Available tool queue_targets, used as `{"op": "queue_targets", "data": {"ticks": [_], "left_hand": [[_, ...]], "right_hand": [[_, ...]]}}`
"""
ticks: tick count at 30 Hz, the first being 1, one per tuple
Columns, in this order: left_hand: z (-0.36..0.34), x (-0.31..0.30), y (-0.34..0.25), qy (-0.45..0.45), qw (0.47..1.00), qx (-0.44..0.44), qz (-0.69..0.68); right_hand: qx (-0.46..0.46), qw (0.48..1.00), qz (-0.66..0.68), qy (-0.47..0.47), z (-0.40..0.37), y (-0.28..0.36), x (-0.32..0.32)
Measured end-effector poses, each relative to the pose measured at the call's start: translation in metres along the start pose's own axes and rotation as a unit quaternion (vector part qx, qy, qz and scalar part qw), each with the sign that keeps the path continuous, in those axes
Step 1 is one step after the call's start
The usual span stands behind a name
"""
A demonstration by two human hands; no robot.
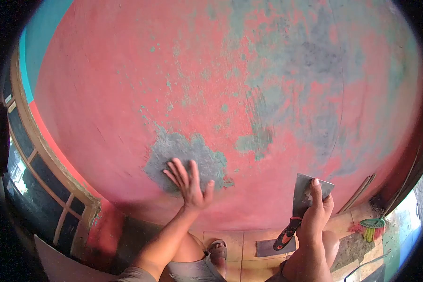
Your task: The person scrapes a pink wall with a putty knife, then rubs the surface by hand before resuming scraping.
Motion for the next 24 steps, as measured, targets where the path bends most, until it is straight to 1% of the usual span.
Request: {"op": "queue_targets", "data": {"ticks": [3,6,9,10,13,14,17,20,23,24], "left_hand": [[-0.014,0.02,-0.034,0.063,0.993,0.102,0.012],[-0.03,0.039,-0.071,0.16,0.968,0.192,-0.002],[-0.036,0.043,-0.088,0.146,0.961,0.236,0.006],[-0.035,0.044,-0.087,0.151,0.961,0.231,0.011],[-0.018,0.037,-0.064,0.126,0.977,0.172,0.014],[-0.012,0.029,-0.056,0.075,0.982,0.174,0.025],[0.006,0.009,-0.02,0.006,0.996,0.078,0.032],[0.014,-0.007,0.015,-0.057,0.997,-0.006,0.055],[0.015,-0.019,0.045,-0.087,0.989,-0.115,0.043],[0.016,-0.024,0.051,-0.084,0.985,-0.145,0.046]], "right_hand": [[-0.005,1.0,0.001,0.0,0.001,0.0,0.001],[-0.009,1.0,-0.002,0.011,0.003,0.001,-0.004],[-0.013,1.0,0.013,0.012,0.002,0.003,-0.001],[-0.012,1.0,0.013,0.007,0.002,0.004,-0.002],[-0.011,1.0,0.013,0.005,0.002,0.009,-0.005],[-0.009,1.0,0.013,0.006,0.002,0.009,-0.006],[-0.012,1.0,0.028,-0.002,0.002,0.011,-0.007],[0.007,1.0,0.027,0.001,-0.002,0.013,-0.004],[-0.001,1.0,0.025,0.002,0.0,0.012,-0.004],[0.001,1.0,0.026,0.003,0.0,0.011,-0.003]]}}
Point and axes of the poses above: each hand's wrist, its own z-axis towards the middle knuckle, its own x-axis out of the palm, y = z × x, the point moved 9 cm from there along z, towards the middle knuckle, and after that the axes turned 7 degrees about z, right-handed, at the moved point
